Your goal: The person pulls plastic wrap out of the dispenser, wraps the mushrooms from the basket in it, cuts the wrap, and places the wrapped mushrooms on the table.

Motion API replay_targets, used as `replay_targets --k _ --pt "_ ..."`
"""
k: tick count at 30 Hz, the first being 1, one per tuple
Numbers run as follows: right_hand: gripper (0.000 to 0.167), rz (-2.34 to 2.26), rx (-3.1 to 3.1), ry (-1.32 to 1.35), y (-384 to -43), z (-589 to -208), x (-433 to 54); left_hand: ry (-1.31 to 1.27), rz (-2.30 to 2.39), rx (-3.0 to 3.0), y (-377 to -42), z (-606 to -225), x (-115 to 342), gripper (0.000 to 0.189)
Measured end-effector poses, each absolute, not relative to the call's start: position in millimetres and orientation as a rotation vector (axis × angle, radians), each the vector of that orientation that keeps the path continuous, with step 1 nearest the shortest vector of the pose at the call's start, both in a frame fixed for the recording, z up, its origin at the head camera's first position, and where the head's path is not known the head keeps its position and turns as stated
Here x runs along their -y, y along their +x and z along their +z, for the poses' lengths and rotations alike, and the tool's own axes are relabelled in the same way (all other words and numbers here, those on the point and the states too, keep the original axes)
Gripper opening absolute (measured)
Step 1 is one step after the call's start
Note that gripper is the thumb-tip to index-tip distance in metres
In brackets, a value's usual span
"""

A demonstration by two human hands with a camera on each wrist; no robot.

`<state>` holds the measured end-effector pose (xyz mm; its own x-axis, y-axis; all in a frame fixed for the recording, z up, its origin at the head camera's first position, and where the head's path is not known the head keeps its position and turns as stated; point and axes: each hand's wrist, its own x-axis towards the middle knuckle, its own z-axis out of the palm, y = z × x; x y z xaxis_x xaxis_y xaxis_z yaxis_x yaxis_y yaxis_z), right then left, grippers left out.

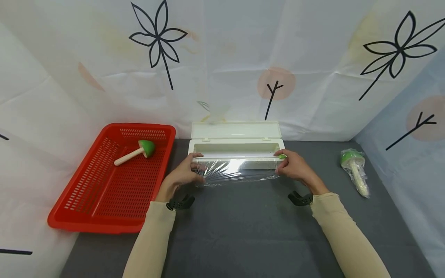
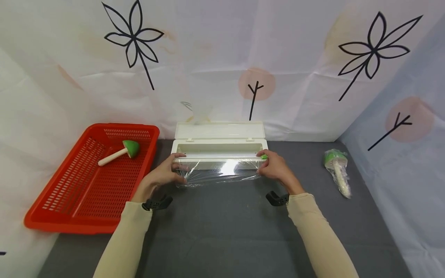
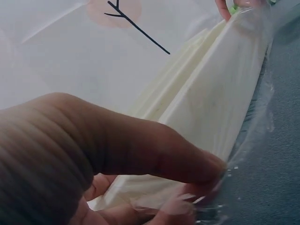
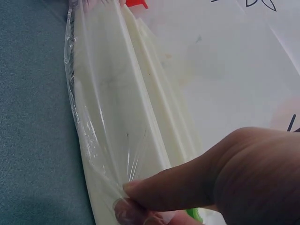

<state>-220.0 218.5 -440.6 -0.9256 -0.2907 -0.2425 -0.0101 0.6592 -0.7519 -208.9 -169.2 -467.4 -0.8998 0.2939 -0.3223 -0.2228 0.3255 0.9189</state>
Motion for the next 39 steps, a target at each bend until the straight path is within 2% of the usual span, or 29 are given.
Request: replay_targets --k 4,12,19,26,36,39 --pt "0.058 -1.094 -2.538 -0.194 -222.3 -437.8 -215.8 0.05 1.515 -2.177 -213.3 -462.5 169.3 0.087" --pt "0.071 -0.965 -2.504 -0.188 -225.9 -432.5 -209.9 0.091 1.391 -2.151 -219.4 -454.8 171.0 0.083" --pt "0.072 -0.869 -2.562 -0.151 -228.2 -431.5 -203.8 0.102 1.299 -2.192 -222.0 -456.3 168.6 0.092" --pt "0.072 -0.72 -2.634 -0.109 -232.6 -427.7 -196.8 0.138 1.326 -2.182 -224.2 -459.8 166.5 0.073" --pt "0.079 -0.945 -2.386 -0.02 -240.2 -437.8 -201.9 0.089 1.236 -2.189 -228.7 -451.8 164.3 0.067" --pt "0.081 -0.996 -2.319 -0.025 -242.6 -438.3 -203.5 0.076 1.211 -2.18 -229.4 -452.0 164.8 0.072"
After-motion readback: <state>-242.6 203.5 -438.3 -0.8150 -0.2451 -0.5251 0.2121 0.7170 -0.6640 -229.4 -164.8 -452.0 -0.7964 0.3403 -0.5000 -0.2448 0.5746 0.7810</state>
